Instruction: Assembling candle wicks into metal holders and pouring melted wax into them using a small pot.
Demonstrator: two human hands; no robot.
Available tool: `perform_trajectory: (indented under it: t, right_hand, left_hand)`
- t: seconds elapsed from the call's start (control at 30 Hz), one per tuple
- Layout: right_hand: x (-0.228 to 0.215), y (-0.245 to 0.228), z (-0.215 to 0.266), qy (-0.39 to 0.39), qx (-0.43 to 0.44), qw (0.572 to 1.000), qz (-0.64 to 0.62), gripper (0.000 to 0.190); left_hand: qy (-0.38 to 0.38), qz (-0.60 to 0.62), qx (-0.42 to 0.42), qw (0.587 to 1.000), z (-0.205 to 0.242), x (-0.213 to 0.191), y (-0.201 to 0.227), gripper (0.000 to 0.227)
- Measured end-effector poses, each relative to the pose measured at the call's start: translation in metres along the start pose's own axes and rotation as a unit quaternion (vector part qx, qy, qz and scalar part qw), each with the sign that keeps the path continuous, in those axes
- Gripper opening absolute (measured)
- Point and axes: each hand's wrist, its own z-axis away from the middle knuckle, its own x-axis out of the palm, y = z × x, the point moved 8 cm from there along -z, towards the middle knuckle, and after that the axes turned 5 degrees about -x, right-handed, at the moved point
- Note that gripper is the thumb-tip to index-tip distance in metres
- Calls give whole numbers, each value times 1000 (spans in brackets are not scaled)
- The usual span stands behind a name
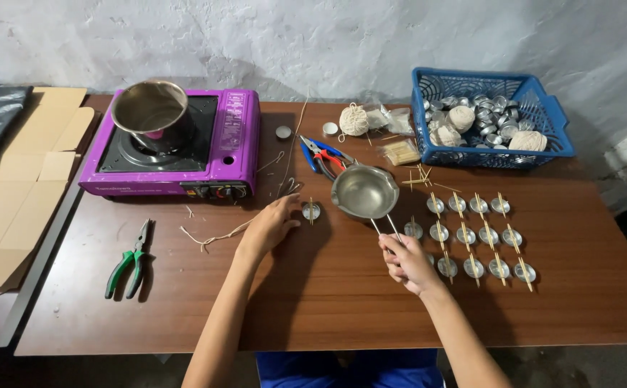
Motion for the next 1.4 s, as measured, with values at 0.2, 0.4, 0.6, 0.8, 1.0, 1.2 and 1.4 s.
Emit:
perform_trajectory:
  t: [0.2,0.4,0.6,0.8,1.0,1.2,1.4]
  right_hand:
    - [-1,4,1,15,-6,1000,12,20]
    - [-3,11,-2,19,-9,999,28,22]
    - [2,15,-7,22,-8,999,29,23]
    - [3,22,-12,19,-6,999,42,24]
    - [4,24,-13,19,-2,999,51,23]
    - [8,18,-12,16,-6,998,62,22]
    - [13,13,-8,19,-10,997,75,24]
  left_hand:
    - [21,67,80,994,5,-12,22,74]
    - [25,103,62,992,-6,-4,-2,73]
    - [30,105,13,994,-1,-9,11,69]
    - [37,117,11,992,3,-15,18,65]
    - [43,103,11,994,2,-12,15,66]
    - [49,109,13,993,2,-9,10,64]
    - [45,88,10,995,6,-17,21,64]
